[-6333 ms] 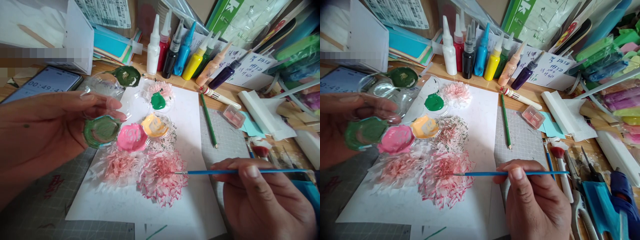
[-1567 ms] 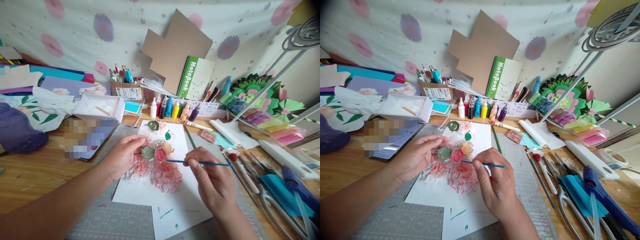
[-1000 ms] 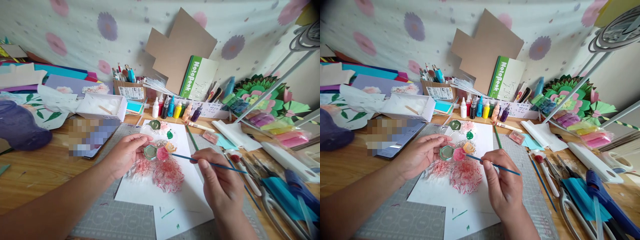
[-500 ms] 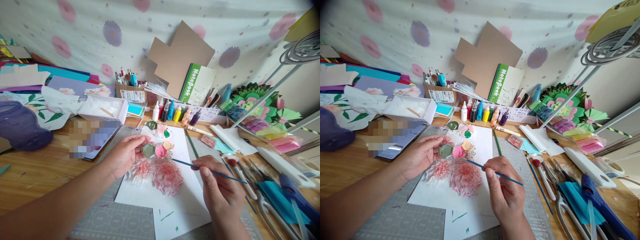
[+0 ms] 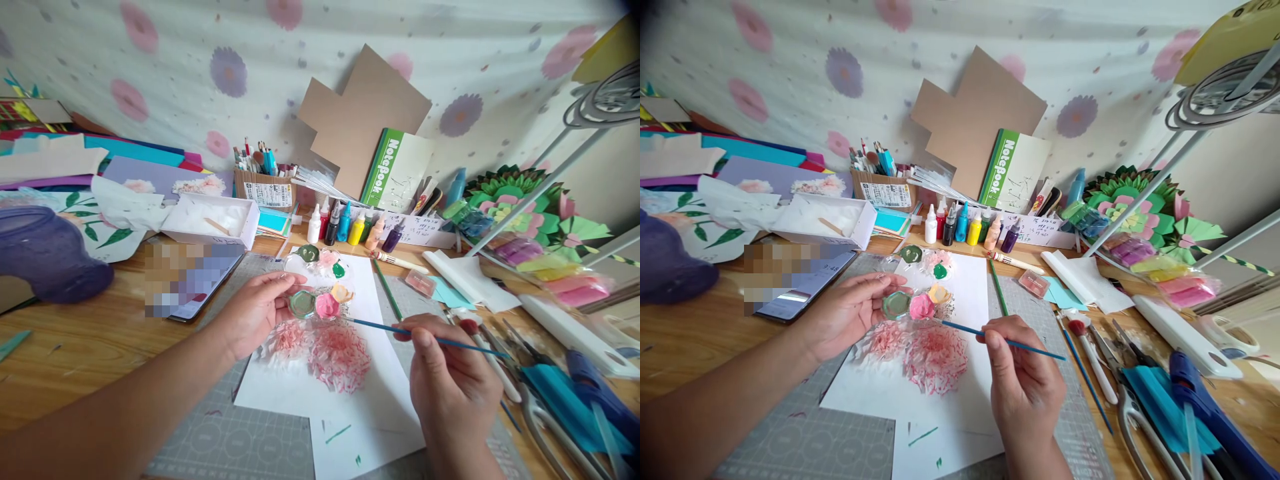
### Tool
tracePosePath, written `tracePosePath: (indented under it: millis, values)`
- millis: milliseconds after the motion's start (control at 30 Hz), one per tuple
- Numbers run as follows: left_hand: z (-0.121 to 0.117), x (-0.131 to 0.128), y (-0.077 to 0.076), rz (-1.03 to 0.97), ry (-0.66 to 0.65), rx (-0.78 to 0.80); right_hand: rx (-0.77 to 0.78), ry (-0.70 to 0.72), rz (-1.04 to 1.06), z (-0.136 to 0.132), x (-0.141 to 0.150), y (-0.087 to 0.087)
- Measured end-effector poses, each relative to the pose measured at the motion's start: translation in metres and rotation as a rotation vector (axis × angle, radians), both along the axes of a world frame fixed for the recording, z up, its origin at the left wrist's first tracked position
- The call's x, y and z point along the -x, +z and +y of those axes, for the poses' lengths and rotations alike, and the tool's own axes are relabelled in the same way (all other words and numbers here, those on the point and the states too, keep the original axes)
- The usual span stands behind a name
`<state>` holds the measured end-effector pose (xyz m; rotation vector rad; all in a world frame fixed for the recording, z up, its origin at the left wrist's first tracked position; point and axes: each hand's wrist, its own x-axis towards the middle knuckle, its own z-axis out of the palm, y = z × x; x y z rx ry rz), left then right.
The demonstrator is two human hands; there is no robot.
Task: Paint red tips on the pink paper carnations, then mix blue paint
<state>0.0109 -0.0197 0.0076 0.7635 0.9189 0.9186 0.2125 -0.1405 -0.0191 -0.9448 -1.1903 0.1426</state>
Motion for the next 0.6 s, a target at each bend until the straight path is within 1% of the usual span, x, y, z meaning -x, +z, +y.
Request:
tracePosePath:
  millis: [67, 133, 233, 300, 467, 533, 600]
  values:
    - [-0.0015, -0.0008, 0.001, -0.006, -0.002, -0.013, -0.026, -0.011, 0.093, 0.001, 0.0019, 0.0004]
    - [-0.0029, -0.0017, 0.0022, -0.005, -0.001, -0.023, -0.041, -0.015, 0.125, 0.0024, 0.0038, 0.0007]
    - [-0.004, -0.0023, 0.0038, -0.011, 0.008, -0.018, -0.049, -0.034, 0.052, 0.0037, 0.0043, 0.0001]
    - [-0.0039, -0.0018, 0.0044, -0.022, 0.021, -0.014, -0.056, -0.063, 0.041, 0.0036, 0.0027, -0.0008]
    - [-0.0018, 0.0002, 0.0028, -0.006, 0.014, -0.019, -0.097, -0.118, 0.235, 0.0047, -0.0003, 0.0001]
    - [-0.001, 0.0008, 0.0013, -0.001, 0.009, -0.028, -0.084, -0.108, 0.219, 0.0066, 0.0002, 0.001]
    - [-0.0007, 0.0014, -0.0001, 0.005, 0.001, -0.04, -0.088, -0.11, 0.129, 0.0083, 0.0006, 0.0009]
